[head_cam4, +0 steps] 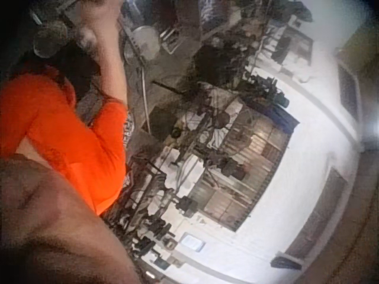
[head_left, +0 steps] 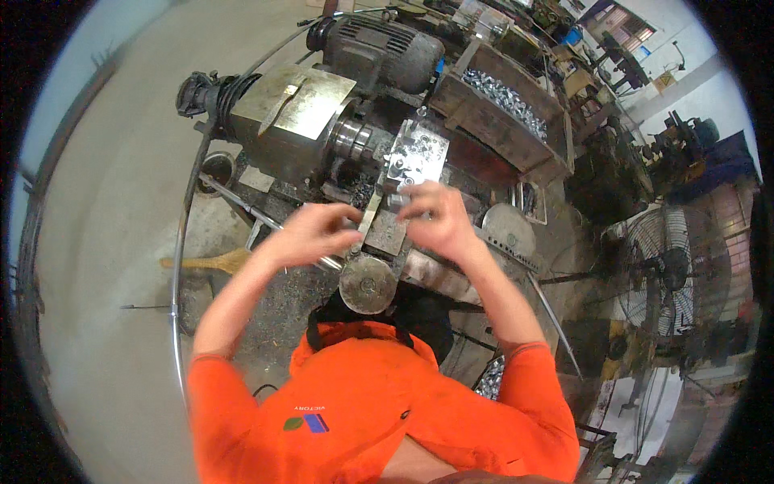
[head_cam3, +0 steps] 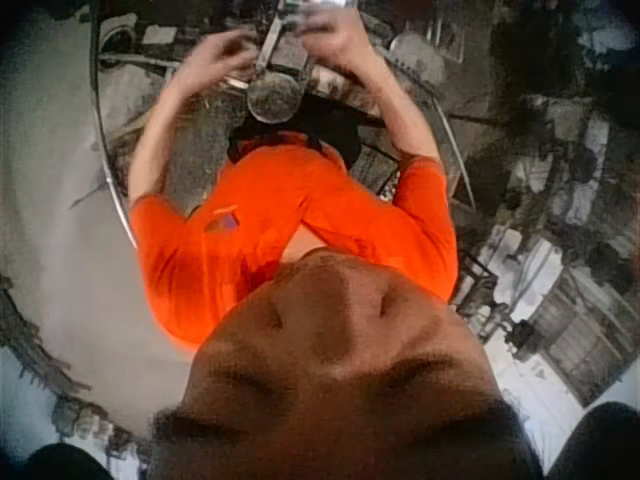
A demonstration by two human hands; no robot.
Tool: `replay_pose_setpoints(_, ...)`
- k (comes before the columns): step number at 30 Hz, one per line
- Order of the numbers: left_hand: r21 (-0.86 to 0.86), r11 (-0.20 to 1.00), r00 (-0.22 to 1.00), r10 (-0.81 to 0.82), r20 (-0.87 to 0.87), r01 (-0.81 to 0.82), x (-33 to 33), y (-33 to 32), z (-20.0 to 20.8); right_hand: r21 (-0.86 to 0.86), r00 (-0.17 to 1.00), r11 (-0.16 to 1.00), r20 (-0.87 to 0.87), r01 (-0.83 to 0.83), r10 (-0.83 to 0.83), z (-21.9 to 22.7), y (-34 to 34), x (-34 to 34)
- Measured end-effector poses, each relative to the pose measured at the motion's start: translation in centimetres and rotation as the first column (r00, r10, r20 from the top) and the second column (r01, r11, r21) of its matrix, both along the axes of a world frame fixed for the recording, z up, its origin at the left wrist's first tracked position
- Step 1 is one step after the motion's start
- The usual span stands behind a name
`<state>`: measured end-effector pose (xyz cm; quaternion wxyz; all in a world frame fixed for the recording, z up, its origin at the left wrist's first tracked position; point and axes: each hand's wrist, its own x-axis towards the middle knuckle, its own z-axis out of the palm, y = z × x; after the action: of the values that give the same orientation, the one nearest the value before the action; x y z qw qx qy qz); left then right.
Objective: The person operates a metal turning machine in a workshop, repeatedly inserting small metal pieces into the machine, activating it with a lever, and collecting the processed parts into a nearby container. The person continues this cycle throughout the clip, handling each piece individually.
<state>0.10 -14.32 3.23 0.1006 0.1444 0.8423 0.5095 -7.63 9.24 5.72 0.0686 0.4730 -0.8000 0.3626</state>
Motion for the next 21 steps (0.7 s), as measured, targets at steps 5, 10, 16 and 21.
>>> replay_pose_setpoints(5,-0.586,0.627,0.856,0.418,-0.303,-0.514,4.4,-11.3,1.9,0.329,0.967,0.932,-0.243,0.153,-0.073,-1.1,-5.5,-8.7)
replay_pose_setpoints(10,-0.707,0.332,0.734,0.56,-0.384,-0.624,13.6,-20.5,-2.8,0.438,0.939,0.853,0.053,0.283,-0.339,-3.3,-7.8,-11.1)
replay_pose_setpoints(16,-0.426,0.462,0.545,0.834,-0.089,-0.778,16.1,-16.5,-5.7,0.261,0.918,0.941,0.274,0.215,-0.285,-4.4,-8.0,-11.8)
replay_pose_setpoints(21,-0.577,0.282,0.539,0.772,-0.338,-0.766,15.5,-19.0,-9.8,0.194,0.996,0.977,0.007,0.087,-0.09,-4.1,-8.5,-13.2)
